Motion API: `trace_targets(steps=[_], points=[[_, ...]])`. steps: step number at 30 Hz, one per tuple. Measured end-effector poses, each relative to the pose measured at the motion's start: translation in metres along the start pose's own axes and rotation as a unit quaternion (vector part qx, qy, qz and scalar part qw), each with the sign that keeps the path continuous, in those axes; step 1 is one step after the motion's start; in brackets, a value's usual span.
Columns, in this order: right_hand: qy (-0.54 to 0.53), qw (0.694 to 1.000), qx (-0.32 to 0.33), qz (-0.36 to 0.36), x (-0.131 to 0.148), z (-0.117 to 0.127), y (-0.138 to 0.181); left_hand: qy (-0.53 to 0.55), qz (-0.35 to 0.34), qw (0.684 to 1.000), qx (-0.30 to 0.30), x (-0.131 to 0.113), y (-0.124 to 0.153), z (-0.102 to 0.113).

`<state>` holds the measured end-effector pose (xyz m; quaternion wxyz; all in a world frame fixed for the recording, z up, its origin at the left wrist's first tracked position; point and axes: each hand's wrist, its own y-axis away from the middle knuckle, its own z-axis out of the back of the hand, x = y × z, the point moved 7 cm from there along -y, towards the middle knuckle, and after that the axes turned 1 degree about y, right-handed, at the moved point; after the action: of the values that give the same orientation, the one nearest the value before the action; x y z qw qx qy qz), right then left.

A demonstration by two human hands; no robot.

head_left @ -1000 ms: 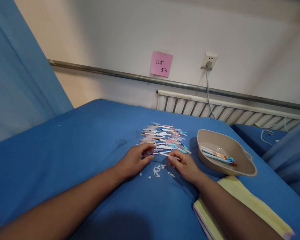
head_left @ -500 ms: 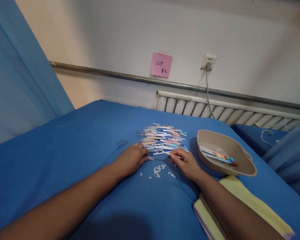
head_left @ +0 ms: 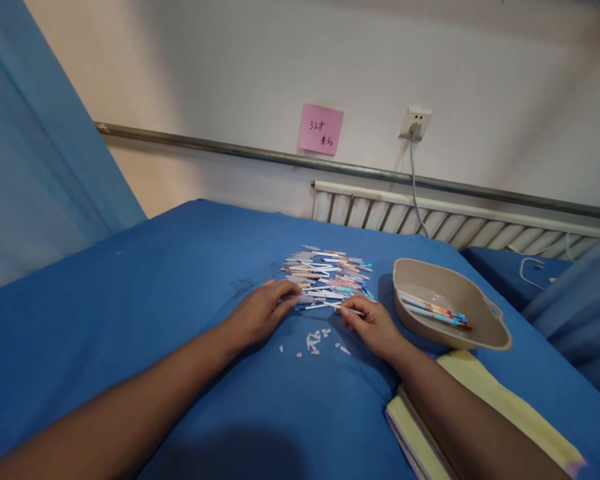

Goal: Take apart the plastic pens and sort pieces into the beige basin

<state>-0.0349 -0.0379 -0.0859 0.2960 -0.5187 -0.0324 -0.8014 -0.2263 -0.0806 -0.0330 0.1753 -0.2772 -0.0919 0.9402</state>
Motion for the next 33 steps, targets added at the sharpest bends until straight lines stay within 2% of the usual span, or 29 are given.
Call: trace_targets(steps=[33], points=[[0.037, 0.999, 0.012, 0.01, 0.0056, -0.0003, 0.0007, -0.011, -0.024, 1.0, 0.001, -0.0081, 0.0014, 0.001]])
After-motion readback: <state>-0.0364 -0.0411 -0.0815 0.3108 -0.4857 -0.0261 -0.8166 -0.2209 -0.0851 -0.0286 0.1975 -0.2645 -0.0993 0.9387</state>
